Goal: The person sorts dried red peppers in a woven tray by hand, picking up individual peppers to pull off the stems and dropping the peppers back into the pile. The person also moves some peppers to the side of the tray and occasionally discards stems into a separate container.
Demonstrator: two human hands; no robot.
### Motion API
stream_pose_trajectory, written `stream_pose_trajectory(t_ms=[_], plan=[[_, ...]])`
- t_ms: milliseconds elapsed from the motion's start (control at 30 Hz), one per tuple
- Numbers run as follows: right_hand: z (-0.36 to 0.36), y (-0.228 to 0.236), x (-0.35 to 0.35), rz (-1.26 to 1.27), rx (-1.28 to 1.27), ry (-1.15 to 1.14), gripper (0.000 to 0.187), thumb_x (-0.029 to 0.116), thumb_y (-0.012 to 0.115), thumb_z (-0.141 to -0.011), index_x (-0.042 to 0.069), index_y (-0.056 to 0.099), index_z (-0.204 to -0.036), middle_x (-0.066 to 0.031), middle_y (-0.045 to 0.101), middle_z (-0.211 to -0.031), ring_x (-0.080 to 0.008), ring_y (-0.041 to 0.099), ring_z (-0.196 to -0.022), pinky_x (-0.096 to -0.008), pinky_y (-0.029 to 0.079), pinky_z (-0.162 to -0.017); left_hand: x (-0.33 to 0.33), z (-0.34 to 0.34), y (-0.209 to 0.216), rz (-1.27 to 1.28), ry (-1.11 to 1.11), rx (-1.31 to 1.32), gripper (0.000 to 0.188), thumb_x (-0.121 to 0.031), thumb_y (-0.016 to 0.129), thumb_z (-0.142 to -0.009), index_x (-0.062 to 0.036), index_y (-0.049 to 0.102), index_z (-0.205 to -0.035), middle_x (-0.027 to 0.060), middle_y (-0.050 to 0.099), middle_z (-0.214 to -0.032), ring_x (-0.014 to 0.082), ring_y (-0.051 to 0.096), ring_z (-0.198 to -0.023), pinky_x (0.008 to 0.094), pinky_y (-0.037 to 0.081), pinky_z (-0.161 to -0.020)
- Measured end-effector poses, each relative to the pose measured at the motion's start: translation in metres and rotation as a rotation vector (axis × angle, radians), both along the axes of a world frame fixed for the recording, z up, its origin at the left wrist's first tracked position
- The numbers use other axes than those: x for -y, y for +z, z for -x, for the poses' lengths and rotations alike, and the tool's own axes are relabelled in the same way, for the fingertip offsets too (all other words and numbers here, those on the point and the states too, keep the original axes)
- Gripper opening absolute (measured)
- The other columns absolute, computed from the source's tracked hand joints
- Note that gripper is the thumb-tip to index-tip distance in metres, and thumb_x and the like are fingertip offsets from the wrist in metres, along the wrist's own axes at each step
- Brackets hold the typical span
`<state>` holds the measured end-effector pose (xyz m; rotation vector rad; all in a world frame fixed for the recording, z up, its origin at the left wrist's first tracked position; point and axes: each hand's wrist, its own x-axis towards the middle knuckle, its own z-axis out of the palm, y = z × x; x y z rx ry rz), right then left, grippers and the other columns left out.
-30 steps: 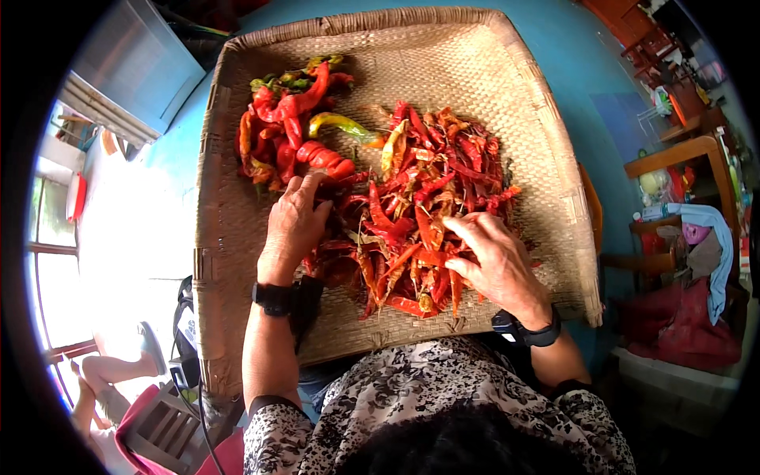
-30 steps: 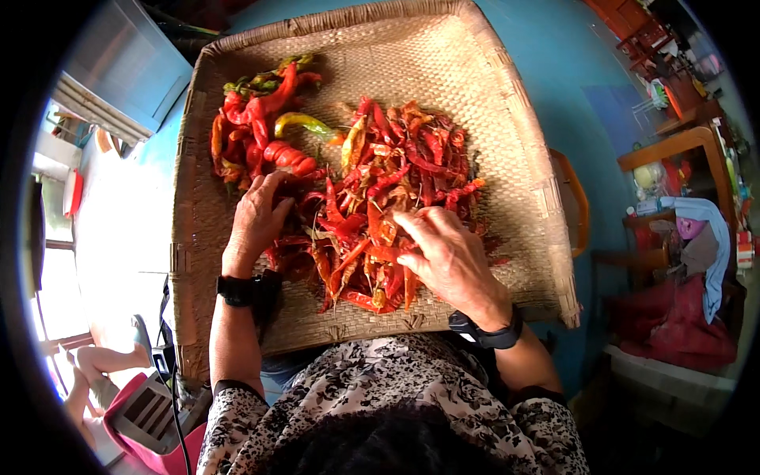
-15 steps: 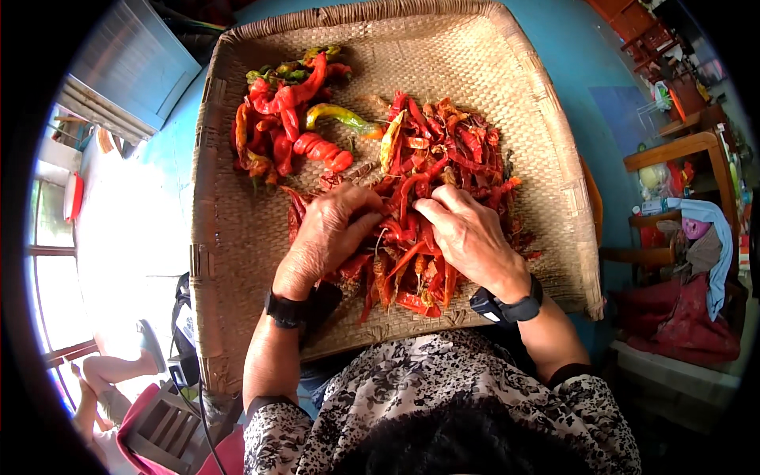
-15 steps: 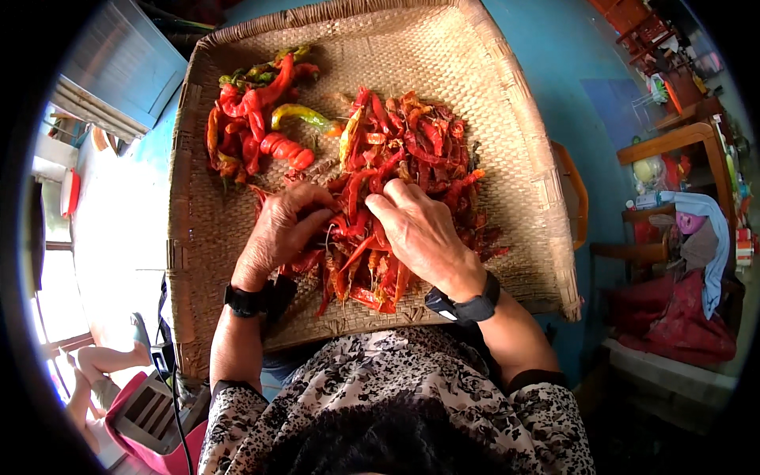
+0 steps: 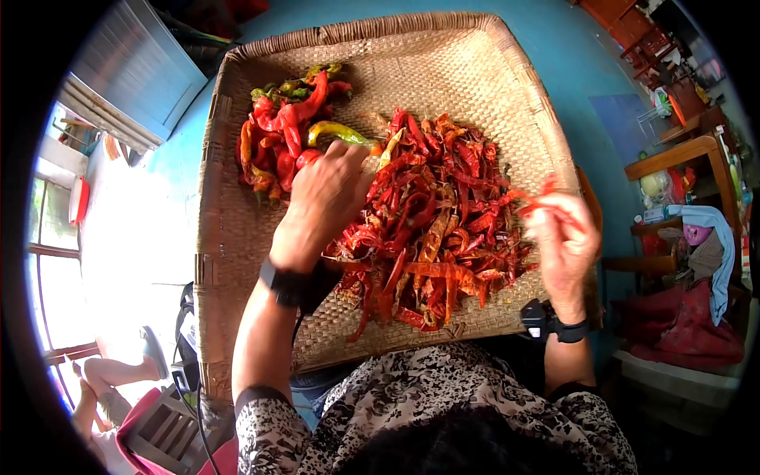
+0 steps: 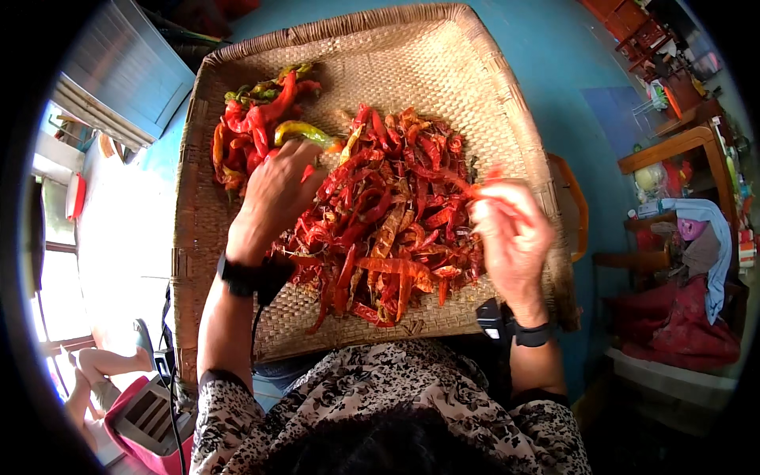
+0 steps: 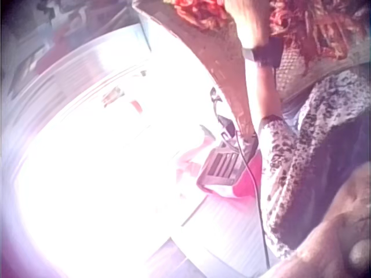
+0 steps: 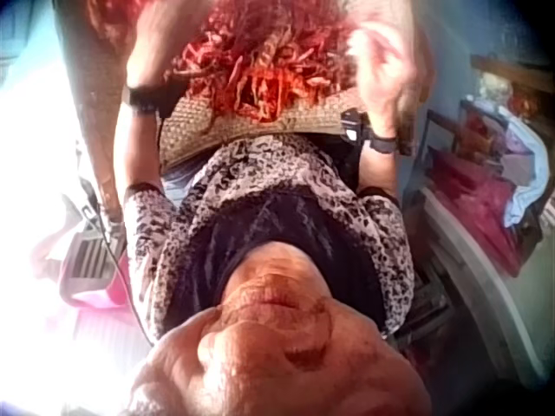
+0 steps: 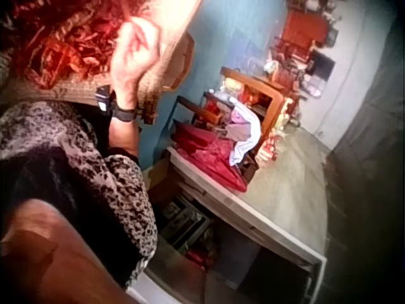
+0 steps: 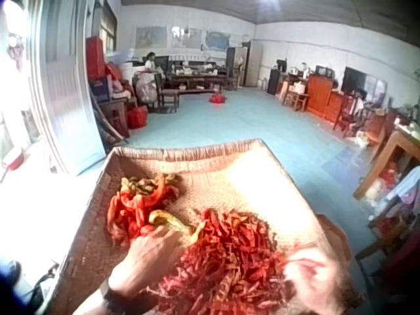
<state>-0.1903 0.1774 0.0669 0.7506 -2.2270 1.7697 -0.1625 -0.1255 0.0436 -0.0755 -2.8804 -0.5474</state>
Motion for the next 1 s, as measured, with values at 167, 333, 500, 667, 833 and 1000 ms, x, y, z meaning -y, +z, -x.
stream_pose_trajectory(t_ms=[167,333,500,667,833,1000], plan=[[0.03,0.008,-0.057,-0.053,-0.188,-0.403,0.016,0.011,0.059,-0.098,0.001,0.06,-0.11,-0.0054,0.066,-0.084,-0.0063,0.059,-0.071,-0.0201,0.047,-0.062,0.001,0.082,-0.036,0.094,-0.085,-0.04,0.049,-0.041,0.06,-0.092,-0.004,0.055,-0.123,0.0187,0.058,-0.12,0.0371,0.054,-0.114,0.0473,0.045,-0.091],[0.049,-0.004,-0.104,-0.401,-0.143,-0.616,0.025,0.012,0.062,-0.094,0.002,0.059,-0.118,-0.0099,0.064,-0.1,-0.0138,0.061,-0.078,-0.0278,0.051,-0.065,-0.029,0.117,-0.026,0.076,0.009,0.376,0.068,-0.063,0.05,-0.091,-0.0065,0.055,-0.129,0.0222,0.054,-0.131,0.0395,0.047,-0.125,0.0528,0.038,-0.104],[0.029,-0.001,-0.058,-0.616,-0.229,-0.461,0.032,0.01,0.063,-0.09,0.003,0.06,-0.121,-0.0157,0.057,-0.121,-0.0271,0.062,-0.103,-0.0371,0.051,-0.088,-0.059,0.108,-0.01,-0.101,-0.301,0.36,0.053,-0.053,0.058,-0.091,-0.0081,0.06,-0.118,0.02,0.062,-0.115,0.0378,0.058,-0.111,0.0473,0.046,-0.097],[0.026,-0.018,0.012,-0.635,-0.073,0.048,0.047,0.004,0.069,-0.084,0.005,0.055,-0.128,-0.0167,0.052,-0.131,-0.0316,0.059,-0.113,-0.0396,0.052,-0.097,-0.071,0.061,0.003,-0.239,-0.549,0.127,0.017,-0.012,0.067,-0.083,-0.0067,0.062,-0.098,0.0126,0.063,-0.094,0.0319,0.064,-0.085,0.0428,0.053,-0.073],[0.012,-0.025,0.036,-0.743,-0.22,0.285,0.03,-0.002,0.068,-0.079,0.003,0.06,-0.108,-0.0137,0.061,-0.107,-0.0329,0.065,-0.09,-0.0396,0.056,-0.075,-0.053,-0.006,0.007,-0.295,-0.599,-0.09,0.009,-0.008,0.067,-0.084,-0.0047,0.06,-0.089,0.0092,0.061,-0.089,0.0299,0.062,-0.081,0.041,0.052,-0.071],[0.004,-0.022,0.037,-0.512,-0.204,0.193,0.01,-0.002,0.066,-0.085,0.002,0.063,-0.094,-0.0115,0.064,-0.085,-0.026,0.067,-0.076,-0.0344,0.055,-0.063,-0.019,-0.051,0.002,-0.466,-0.354,-0.024,0.016,0.0,0.068,-0.081,-0.0047,0.064,-0.097,0.0106,0.067,-0.1,0.0293,0.065,-0.095,0.0383,0.053,-0.083]])
